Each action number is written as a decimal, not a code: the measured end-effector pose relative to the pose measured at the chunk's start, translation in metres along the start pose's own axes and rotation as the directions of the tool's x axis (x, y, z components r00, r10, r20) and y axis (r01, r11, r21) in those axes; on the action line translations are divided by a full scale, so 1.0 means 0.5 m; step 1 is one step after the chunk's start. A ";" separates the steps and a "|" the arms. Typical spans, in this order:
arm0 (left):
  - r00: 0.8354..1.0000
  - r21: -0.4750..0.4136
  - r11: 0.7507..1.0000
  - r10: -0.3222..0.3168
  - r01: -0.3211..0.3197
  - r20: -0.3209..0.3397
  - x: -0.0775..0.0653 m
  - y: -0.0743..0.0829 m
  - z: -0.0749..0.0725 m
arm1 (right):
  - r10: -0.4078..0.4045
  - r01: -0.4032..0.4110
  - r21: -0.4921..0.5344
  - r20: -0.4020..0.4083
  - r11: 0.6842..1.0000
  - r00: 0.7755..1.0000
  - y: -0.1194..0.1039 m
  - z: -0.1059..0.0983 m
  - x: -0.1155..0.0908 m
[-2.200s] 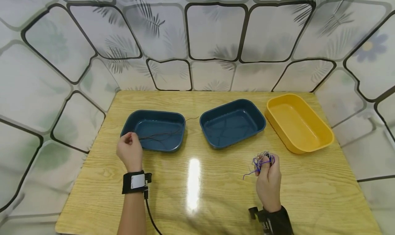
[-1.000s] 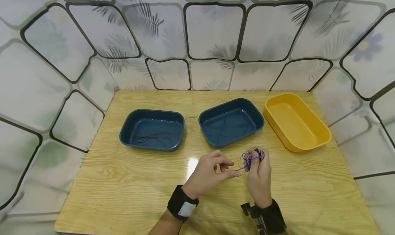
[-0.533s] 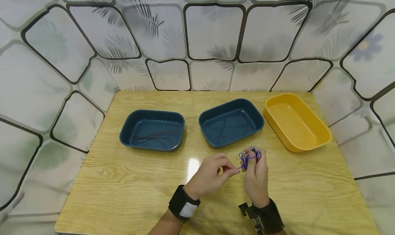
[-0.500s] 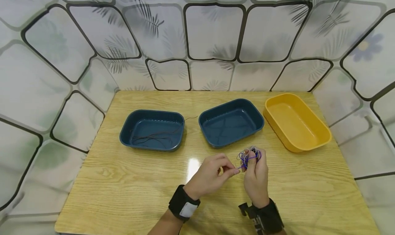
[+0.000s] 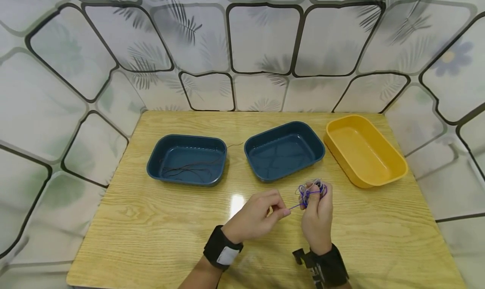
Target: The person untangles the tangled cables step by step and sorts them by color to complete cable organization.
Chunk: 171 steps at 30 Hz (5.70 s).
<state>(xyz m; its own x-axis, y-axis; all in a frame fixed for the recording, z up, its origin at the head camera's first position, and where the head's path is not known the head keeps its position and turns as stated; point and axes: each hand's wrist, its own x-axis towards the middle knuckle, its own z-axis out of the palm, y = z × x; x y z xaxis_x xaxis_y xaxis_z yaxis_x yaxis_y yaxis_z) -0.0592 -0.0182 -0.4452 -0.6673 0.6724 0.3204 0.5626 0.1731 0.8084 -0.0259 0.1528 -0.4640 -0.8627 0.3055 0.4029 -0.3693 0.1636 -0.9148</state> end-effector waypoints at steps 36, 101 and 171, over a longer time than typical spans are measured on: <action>0.997 0.018 1.000 -0.005 0.003 0.083 -0.038 -0.012 -0.050 | 0.048 -0.033 0.073 -0.219 0.997 0.975 0.010 -0.031 0.023; 0.989 0.084 0.995 0.066 -0.055 -0.134 -0.057 -0.041 -0.120 | -0.133 0.137 -0.413 0.038 0.900 0.990 0.035 -0.074 -0.014; 0.974 0.389 0.912 0.191 -0.129 -0.124 -0.020 0.004 -0.064 | -0.033 0.039 -0.031 0.176 0.999 0.984 0.013 -0.027 -0.012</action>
<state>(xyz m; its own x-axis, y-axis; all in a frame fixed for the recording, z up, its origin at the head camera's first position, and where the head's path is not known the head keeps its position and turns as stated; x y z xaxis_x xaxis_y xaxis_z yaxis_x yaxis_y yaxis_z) -0.0670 -0.0473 -0.4308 -0.6028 0.5982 0.5280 0.7894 0.3511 0.5035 -0.0182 0.1648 -0.4719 -0.8975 0.1301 0.4214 -0.3916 0.2045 -0.8971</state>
